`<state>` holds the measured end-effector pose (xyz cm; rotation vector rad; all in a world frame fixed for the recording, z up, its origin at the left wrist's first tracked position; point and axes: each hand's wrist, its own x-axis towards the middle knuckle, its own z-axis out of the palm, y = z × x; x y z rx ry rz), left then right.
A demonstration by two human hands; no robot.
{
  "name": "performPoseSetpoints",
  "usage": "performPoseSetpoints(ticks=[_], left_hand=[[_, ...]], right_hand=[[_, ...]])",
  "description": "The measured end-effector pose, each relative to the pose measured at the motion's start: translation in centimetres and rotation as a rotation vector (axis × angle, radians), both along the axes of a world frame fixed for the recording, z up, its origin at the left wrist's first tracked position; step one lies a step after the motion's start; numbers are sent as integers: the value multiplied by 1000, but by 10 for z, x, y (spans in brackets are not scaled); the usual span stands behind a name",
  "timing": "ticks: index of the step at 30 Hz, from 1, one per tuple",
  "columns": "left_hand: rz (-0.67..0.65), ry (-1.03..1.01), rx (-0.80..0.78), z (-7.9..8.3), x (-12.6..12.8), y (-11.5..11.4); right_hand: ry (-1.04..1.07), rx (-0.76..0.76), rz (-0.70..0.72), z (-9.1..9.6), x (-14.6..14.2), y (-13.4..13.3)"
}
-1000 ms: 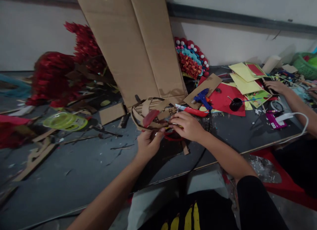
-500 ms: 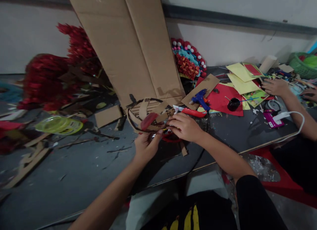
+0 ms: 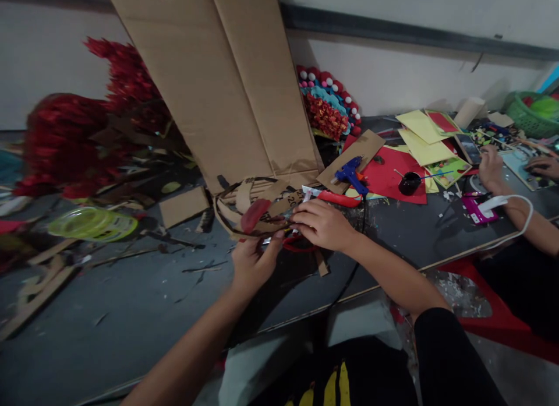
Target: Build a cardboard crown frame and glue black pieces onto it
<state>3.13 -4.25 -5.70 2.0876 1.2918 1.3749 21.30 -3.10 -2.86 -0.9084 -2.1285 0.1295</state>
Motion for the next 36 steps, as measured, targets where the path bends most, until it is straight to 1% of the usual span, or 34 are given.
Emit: performPoseSetpoints(ticks=[3, 9, 13, 20, 26, 32, 36], left_hand=[[10, 15, -12, 0, 0, 0], [-24, 21, 89, 1, 0, 1], [-20, 26, 130, 1, 0, 1], [12, 33, 50, -2, 0, 0], [13, 8, 10, -2, 0, -1], [4, 42, 33, 1, 1, -2], [21, 32, 51, 1, 1, -1]], right_hand=[[3, 8, -2, 1, 0, 0], [26, 72, 3, -1, 0, 0], [27, 66, 2, -2, 0, 0], [4, -28, 7, 0, 0, 0], [-2, -40, -9, -1, 0, 0], [-13, -65, -7, 0, 1, 0], [8, -20, -9, -2, 1, 0]])
